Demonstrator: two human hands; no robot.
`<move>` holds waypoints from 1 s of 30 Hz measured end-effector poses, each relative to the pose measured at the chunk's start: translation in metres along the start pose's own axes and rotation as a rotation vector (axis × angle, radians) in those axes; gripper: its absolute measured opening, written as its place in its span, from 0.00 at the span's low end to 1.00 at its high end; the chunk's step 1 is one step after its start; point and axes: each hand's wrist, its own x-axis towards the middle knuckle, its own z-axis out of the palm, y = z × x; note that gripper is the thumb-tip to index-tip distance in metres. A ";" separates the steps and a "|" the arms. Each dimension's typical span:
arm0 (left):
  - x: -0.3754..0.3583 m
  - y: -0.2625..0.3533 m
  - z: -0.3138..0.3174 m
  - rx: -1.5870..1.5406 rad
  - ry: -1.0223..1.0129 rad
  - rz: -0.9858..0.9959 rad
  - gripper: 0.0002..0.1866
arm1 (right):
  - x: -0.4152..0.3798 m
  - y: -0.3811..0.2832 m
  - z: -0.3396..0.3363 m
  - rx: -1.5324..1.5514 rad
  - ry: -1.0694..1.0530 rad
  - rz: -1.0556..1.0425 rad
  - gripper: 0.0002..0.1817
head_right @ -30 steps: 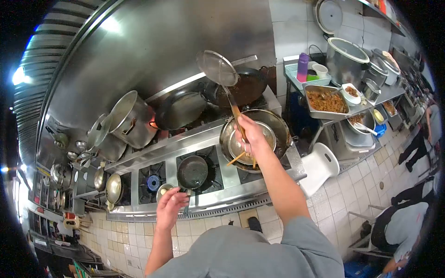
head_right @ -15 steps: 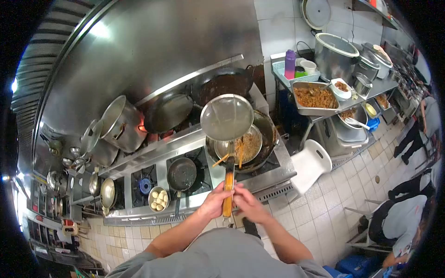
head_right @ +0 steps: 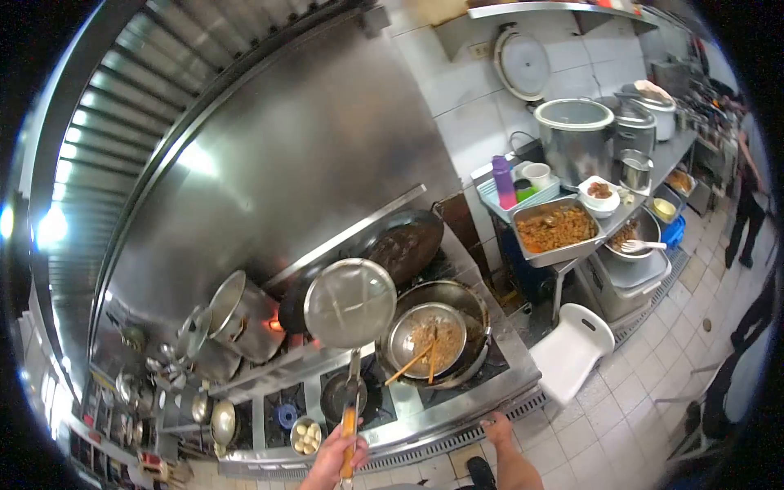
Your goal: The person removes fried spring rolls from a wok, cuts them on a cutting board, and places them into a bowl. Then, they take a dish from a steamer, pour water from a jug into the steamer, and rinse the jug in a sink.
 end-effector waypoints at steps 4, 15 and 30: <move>-0.006 0.000 0.008 0.030 0.063 0.026 0.23 | -0.032 -0.030 0.015 0.551 0.269 -0.017 0.42; -0.006 -0.011 0.025 0.012 0.197 -0.034 0.21 | 0.005 -0.025 -0.001 0.411 0.487 0.072 0.27; 0.007 -0.007 0.023 -0.005 0.151 -0.068 0.22 | 0.005 -0.020 -0.043 0.148 0.376 -0.013 0.21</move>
